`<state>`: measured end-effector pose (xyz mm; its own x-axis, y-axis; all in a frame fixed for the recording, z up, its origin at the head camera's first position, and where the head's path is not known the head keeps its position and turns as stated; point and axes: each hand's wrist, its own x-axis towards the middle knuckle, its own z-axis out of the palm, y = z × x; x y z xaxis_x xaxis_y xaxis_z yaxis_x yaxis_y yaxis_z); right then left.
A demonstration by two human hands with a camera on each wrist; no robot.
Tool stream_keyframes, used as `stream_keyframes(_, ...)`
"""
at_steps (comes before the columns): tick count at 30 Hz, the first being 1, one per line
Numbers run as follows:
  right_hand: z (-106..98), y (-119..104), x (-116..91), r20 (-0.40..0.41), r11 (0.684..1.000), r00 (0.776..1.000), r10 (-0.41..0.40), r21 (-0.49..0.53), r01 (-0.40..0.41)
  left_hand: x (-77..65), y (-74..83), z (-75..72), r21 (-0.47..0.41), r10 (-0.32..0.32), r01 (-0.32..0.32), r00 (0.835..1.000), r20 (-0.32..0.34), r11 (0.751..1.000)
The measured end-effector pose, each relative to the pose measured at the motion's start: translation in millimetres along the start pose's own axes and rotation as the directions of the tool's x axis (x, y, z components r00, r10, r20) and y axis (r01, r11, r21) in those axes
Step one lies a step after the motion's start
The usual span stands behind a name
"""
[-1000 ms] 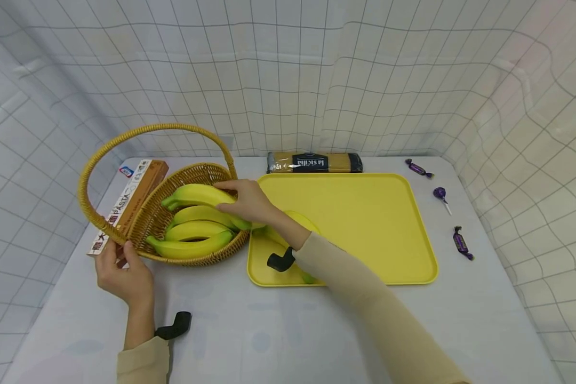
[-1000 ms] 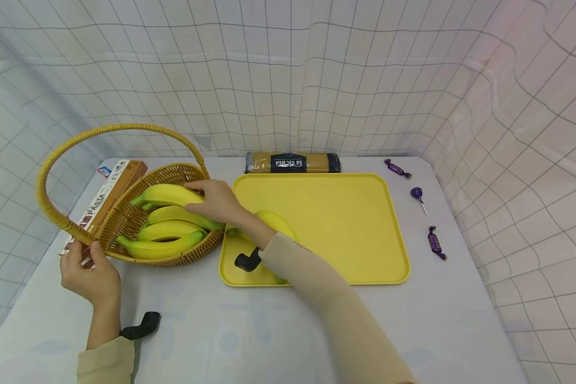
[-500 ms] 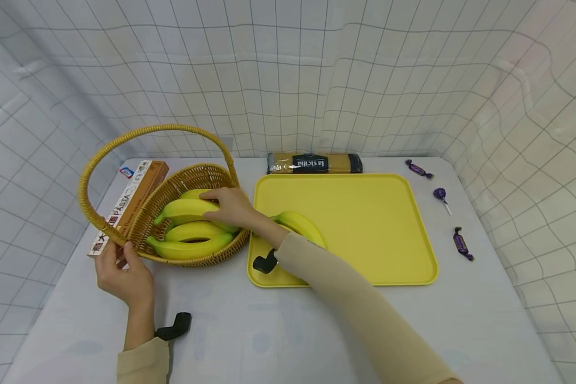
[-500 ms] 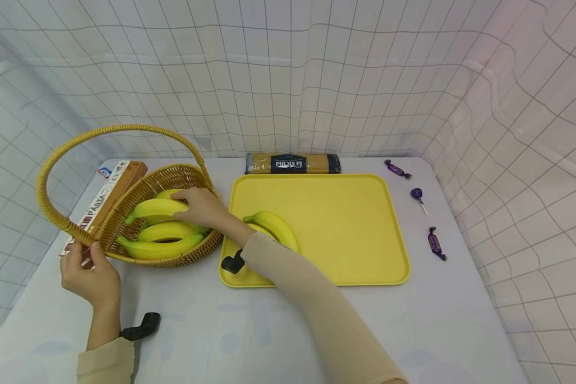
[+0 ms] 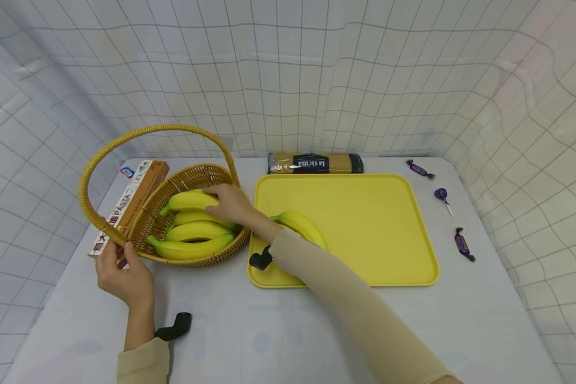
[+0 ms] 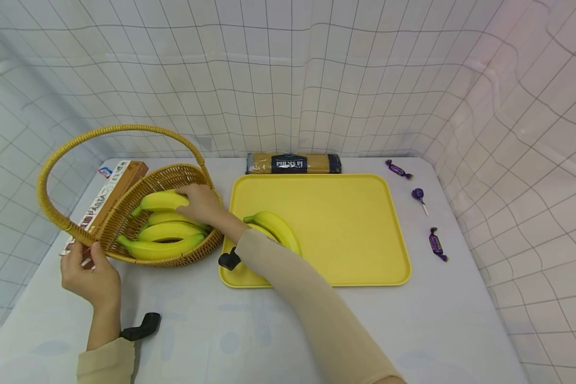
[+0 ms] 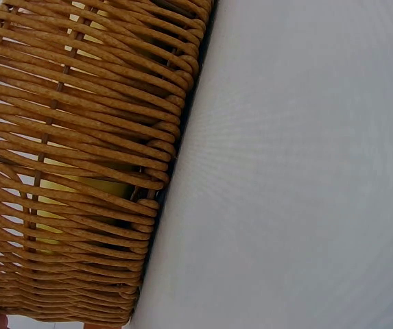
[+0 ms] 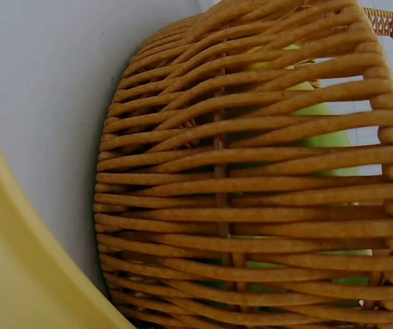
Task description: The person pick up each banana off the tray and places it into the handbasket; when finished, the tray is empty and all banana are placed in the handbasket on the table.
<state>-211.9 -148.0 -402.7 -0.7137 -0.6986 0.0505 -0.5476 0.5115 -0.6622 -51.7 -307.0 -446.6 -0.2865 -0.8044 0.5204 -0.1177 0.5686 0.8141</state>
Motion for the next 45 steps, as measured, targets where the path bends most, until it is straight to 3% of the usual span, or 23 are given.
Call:
stream_keyframes(6, 1.0, 1.4, 5.2, -0.034, 1.0, 0.999, 0.008, -0.005, -0.008, 2.4, -13.3, 1.0, 0.004, 0.001, -0.001, 1.0, 0.005, 1.0)
stream_keyframes(23, 9.2, -0.7, 10.0, -0.169, 0.994, 0.983, 0.076, -0.067, -0.088, 2.4, -10.5, 0.2, -0.014, 0.008, -0.008, 1.0, 0.015, 1.0)
stream_keyframes(29, 8.0, 1.4, 8.7, -0.196, 0.999, 0.98, 0.038, -0.026, -0.044, 2.5, -10.8, 0.0, -0.023, 0.011, -0.011, 1.0, 0.012, 1.0)
stream_keyframes(36, -0.6, 0.6, -2.8, -0.213, 1.0, 0.977, -0.019, 0.004, 0.021, 2.9, -10.4, -0.6, -0.012, 0.013, -0.013, 1.0, 0.01, 1.0)
stream_keyframes(45, -22.4, -4.1, -41.5, -0.185, 0.987, 0.982, 0.04, 0.162, -0.009, 3.0, -12.0, 1.6, 0.005, -0.005, 0.005, 1.0, 0.003, 1.0)
